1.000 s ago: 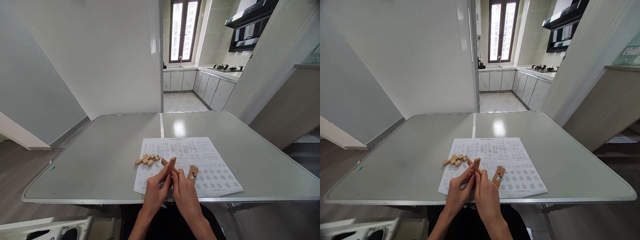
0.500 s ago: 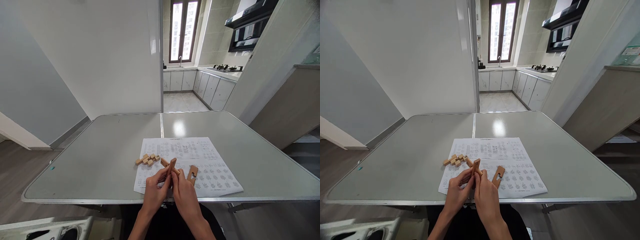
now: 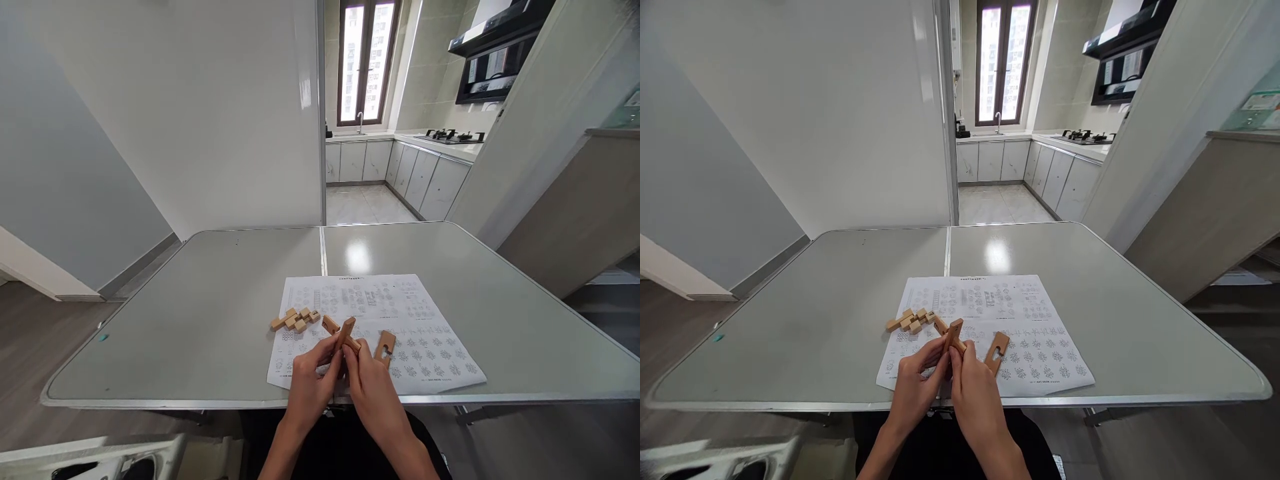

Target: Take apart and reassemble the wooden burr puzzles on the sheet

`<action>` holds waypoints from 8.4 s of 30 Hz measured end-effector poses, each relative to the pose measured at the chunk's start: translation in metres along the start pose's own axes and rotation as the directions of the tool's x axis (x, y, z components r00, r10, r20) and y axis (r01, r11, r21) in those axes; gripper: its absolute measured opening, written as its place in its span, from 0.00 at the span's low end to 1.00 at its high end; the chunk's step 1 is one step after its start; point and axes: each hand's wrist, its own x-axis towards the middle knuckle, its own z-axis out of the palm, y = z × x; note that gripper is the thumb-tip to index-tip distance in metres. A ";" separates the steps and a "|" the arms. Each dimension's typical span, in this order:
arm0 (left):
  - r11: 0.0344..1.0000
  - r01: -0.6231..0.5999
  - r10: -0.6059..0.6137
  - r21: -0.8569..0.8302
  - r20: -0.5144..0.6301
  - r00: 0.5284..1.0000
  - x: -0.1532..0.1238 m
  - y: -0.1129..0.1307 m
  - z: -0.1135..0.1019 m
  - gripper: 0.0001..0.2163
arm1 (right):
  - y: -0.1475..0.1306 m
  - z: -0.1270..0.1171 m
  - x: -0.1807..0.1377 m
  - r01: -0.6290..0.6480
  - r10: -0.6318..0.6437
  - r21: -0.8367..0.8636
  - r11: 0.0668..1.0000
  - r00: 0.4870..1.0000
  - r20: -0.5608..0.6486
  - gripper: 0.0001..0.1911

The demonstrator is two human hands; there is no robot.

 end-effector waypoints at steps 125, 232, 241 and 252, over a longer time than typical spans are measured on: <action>0.987 0.024 -0.049 0.157 0.161 0.986 -0.002 0.014 -0.001 0.10 | 0.122 -0.116 0.130 -0.114 0.126 0.052 0.992 0.899 -0.420 0.45; 0.842 -0.003 -0.041 0.540 0.069 0.997 0.008 -0.004 -0.034 0.20 | 0.057 -0.040 0.016 0.167 -0.167 -0.062 0.984 0.986 0.018 0.23; 0.864 -0.014 -0.010 0.504 0.046 0.999 0.013 -0.004 -0.042 0.10 | 0.059 -0.040 0.017 0.212 -0.214 -0.044 0.976 0.976 -0.049 0.19; 0.881 0.168 -0.165 0.442 -0.048 0.985 0.012 -0.003 -0.042 0.17 | 0.066 -0.040 0.018 0.214 -0.215 -0.037 0.976 0.976 -0.022 0.13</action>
